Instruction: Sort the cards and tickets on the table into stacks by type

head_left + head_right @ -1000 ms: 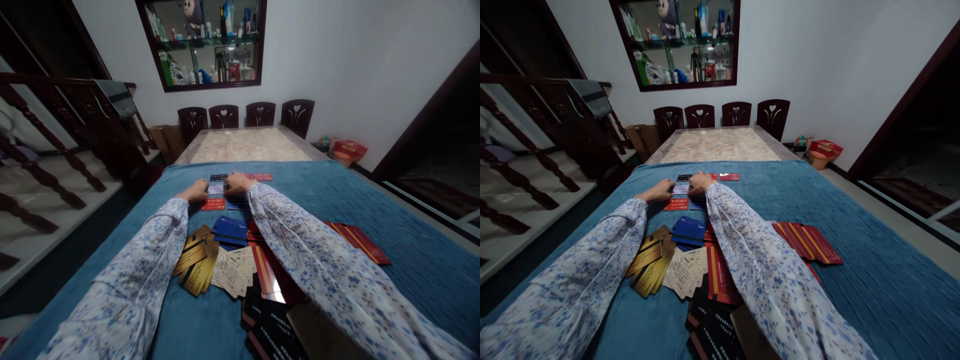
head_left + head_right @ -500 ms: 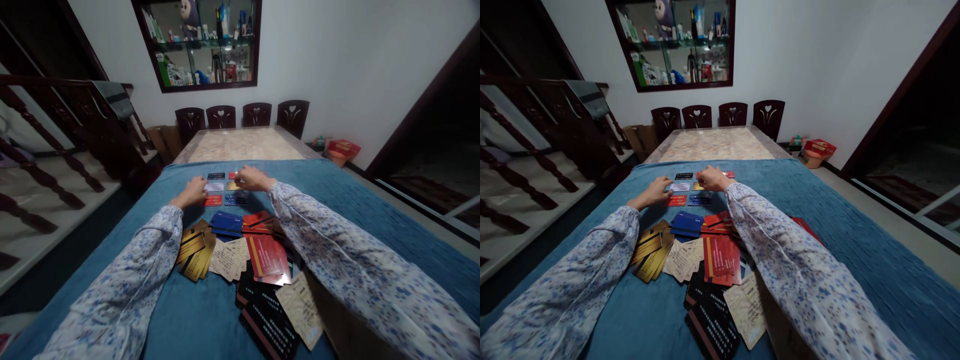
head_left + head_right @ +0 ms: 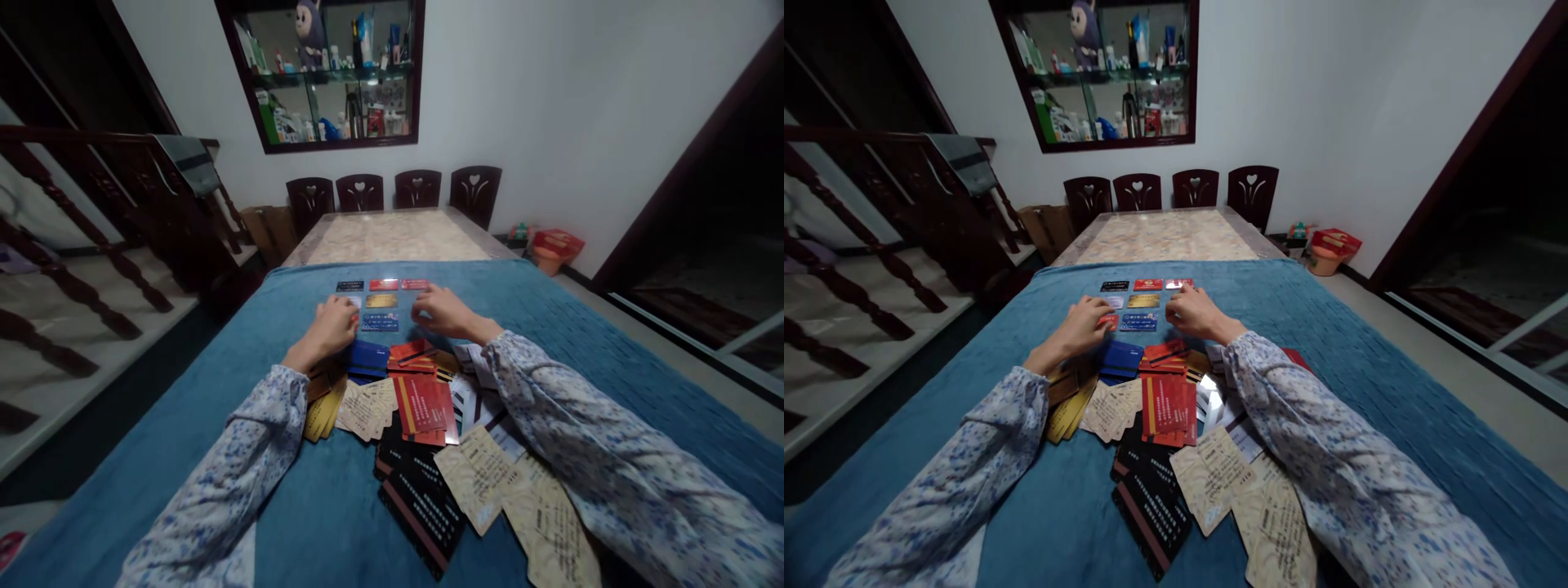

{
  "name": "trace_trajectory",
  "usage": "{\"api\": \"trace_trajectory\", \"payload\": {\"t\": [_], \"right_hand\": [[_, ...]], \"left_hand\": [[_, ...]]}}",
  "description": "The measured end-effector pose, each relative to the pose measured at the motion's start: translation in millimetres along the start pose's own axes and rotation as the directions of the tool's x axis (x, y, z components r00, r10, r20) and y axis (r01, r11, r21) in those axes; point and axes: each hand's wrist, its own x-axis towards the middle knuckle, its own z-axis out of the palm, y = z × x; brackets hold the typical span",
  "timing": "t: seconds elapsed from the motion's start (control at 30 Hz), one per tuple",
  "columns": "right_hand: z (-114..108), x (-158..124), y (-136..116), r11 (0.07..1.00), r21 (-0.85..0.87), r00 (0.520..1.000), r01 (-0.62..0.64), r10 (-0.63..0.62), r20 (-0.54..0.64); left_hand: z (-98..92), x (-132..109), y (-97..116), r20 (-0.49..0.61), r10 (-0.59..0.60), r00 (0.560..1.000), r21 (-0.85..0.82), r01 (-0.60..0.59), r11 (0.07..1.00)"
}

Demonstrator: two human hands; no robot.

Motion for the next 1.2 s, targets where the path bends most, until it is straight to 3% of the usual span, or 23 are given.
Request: {"api": "trace_trajectory", "payload": {"t": [0.23,0.47,0.83,1.2], "right_hand": [[13.2,-31.4,7.5,1.000,0.023,1.000,0.004,-0.004,0.015],[19.3,-43.2,12.9,0.998,0.046,0.994,0.051,-0.055,0.098],[28.9,-45.6,7.9,0.994,0.086,0.977,0.068,-0.083,0.196],[16.3,-47.3,0.7,0.995,0.082,0.970,0.055,-0.073,0.233]], "left_hand": [[2.0,-14.5,42.6,0.023,0.107,0.994,0.023,-0.108,0.994],[10.7,-25.1,72.3,0.068,0.208,0.976,0.044,-0.212,0.976],[21.1,-26.8,75.4,0.126,0.281,0.951,-0.078,-0.273,0.959],[28.2,-24.5,70.4,0.105,0.340,0.934,-0.141,-0.325,0.935]]}}
